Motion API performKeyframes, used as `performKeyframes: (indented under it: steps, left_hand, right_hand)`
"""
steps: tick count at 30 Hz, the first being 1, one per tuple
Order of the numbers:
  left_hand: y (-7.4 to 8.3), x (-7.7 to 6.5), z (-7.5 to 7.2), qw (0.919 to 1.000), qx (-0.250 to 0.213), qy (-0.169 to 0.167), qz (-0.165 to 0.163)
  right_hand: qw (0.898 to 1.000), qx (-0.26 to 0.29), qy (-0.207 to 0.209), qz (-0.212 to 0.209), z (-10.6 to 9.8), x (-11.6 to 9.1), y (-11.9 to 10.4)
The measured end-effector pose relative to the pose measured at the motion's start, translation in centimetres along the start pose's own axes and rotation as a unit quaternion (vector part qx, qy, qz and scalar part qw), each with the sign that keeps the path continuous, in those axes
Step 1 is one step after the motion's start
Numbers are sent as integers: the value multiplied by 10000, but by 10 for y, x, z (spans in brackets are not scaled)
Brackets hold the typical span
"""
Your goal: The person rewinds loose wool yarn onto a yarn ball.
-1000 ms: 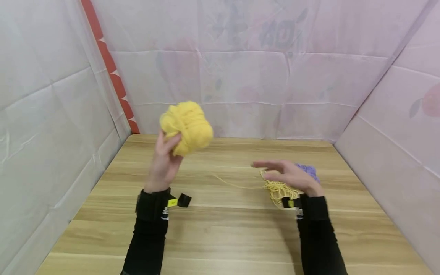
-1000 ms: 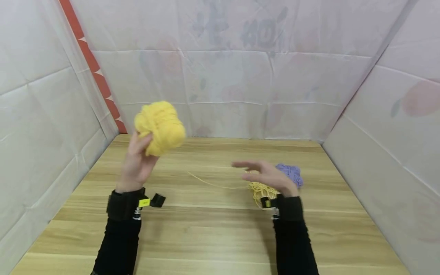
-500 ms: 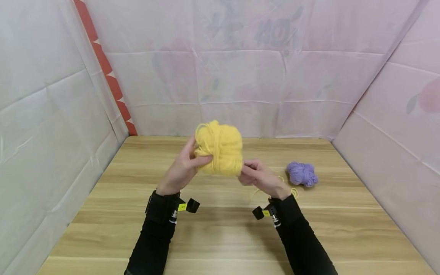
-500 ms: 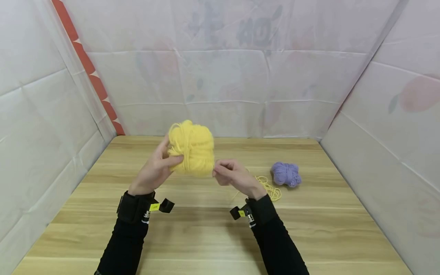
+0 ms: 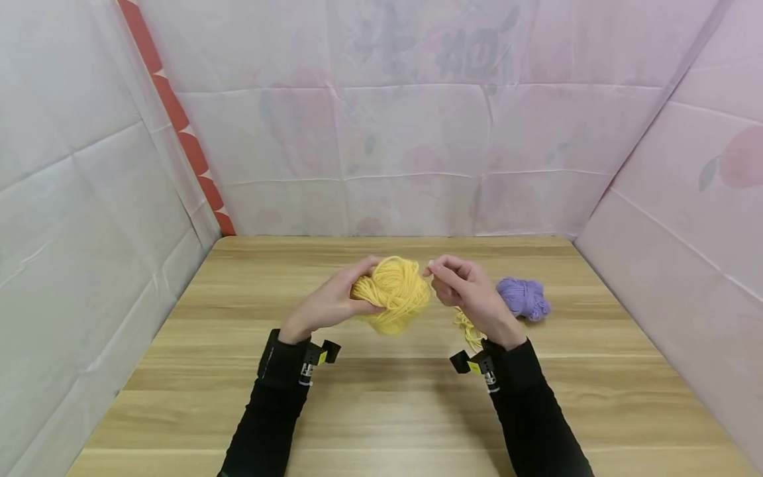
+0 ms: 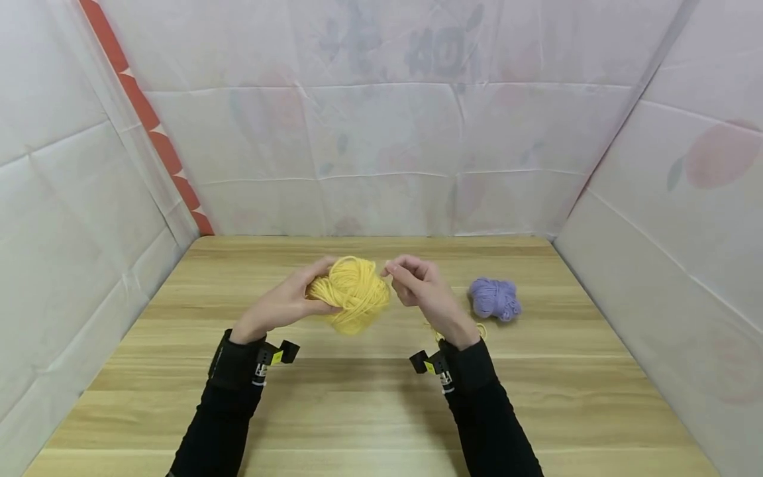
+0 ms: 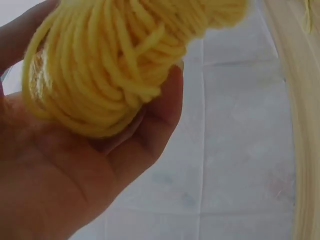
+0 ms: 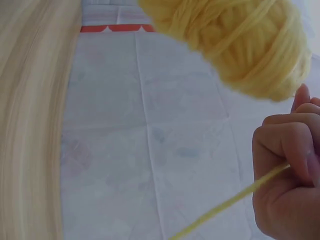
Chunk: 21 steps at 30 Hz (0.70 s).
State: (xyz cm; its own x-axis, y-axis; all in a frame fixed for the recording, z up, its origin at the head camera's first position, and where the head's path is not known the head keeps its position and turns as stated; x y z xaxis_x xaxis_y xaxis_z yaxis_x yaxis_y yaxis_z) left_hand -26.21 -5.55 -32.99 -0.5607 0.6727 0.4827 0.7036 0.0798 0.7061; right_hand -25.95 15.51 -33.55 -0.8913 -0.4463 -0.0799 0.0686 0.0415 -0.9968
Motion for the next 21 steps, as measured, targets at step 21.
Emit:
performKeyframes:
  steps: [21]
  left_hand:
    - [-7, 4, -6, 9469, -1217, 2872, -782]
  right_hand:
    - [9832, -1789, 169, -335, 47, 3, 3]
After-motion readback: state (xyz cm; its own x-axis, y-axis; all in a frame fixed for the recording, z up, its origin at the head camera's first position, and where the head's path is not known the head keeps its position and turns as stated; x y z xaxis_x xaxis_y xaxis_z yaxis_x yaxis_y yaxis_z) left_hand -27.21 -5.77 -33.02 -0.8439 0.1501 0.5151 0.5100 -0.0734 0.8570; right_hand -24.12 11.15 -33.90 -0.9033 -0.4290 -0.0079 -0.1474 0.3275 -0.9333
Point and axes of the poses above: each hand's wrist, its own x-axis towards the middle knuckle, its own z-axis out of the palm, y = z × x, the point moved 5 cm from there along x, towards the middle knuckle, and after that the axes turned 14 degrees about z, right-handed, at the moved point
